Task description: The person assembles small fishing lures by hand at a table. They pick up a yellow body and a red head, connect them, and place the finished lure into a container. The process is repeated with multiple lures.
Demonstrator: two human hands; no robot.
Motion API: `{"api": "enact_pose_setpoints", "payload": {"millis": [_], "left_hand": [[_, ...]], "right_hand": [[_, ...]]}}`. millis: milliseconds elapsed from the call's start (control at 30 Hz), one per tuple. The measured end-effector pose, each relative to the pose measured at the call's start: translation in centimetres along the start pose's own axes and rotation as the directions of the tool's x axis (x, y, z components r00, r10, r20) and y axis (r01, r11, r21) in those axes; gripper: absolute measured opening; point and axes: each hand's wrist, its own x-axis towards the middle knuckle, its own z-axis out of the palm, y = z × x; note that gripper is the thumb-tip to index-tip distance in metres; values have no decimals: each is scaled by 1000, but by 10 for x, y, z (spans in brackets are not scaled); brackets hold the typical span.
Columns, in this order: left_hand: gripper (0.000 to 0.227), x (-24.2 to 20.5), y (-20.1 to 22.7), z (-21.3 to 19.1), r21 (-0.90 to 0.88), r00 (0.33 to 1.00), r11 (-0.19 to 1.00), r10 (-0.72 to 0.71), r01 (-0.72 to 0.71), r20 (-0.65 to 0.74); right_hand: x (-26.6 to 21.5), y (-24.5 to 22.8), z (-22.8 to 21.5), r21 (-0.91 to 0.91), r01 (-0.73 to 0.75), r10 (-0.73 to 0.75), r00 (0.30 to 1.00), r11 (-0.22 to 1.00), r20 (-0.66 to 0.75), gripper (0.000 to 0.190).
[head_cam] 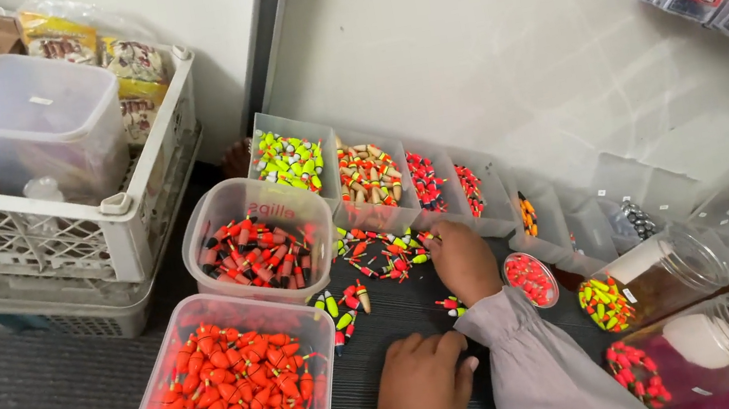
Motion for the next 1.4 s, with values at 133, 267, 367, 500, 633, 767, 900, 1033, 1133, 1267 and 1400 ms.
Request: {"api": "enact_pose_setpoints", "payload": {"millis": [133,267,367,500,633,767,900,1033,1133,1267,1400], "left_hand": [[16,1,1,-1,19,1000,1000,-12,12,3],[18,3,5,-11,-56,997,996,-63,65,33],[29,7,8,-20,-172,988,973,-151,151,16],[27,10,8,-28,-333,972,924,-222,186,-72],[17,9,8,-28,-213,992,970,-123,113,-38],[7,7,4,-16,-119,993,987,-112,107,-34],[13,8,0,-13,-142,992,982,-121,123,23],[16,9,1,-12,-175,990,976,-115,127,79],[25,9,5,-14,-162,993,985,-47,65,113],[22,11,12,-21,-43,988,987,-157,157,14],[27,8,5,-16,-9,987,988,-154,154,49]], "right_hand": [[-3,2,-15,7,-62,62,994,998,87,22],[-28,-2,-50,141,-119,102,987,983,122,24],[-66,-6,-69,496,-225,134,968,839,213,18],[-134,3,-51,926,-158,-119,970,344,210,10],[-164,0,-26,973,-183,12,983,143,183,10],[-172,-8,-33,749,-43,103,994,662,-34,29],[-170,-7,-25,608,-13,71,995,794,-72,28],[-172,-2,-23,635,52,41,991,771,-131,30],[-177,1,-21,709,34,98,985,704,-144,31],[-182,-5,-27,674,106,102,960,731,-261,29],[-184,-6,-28,637,173,27,956,751,-291,29]]}}
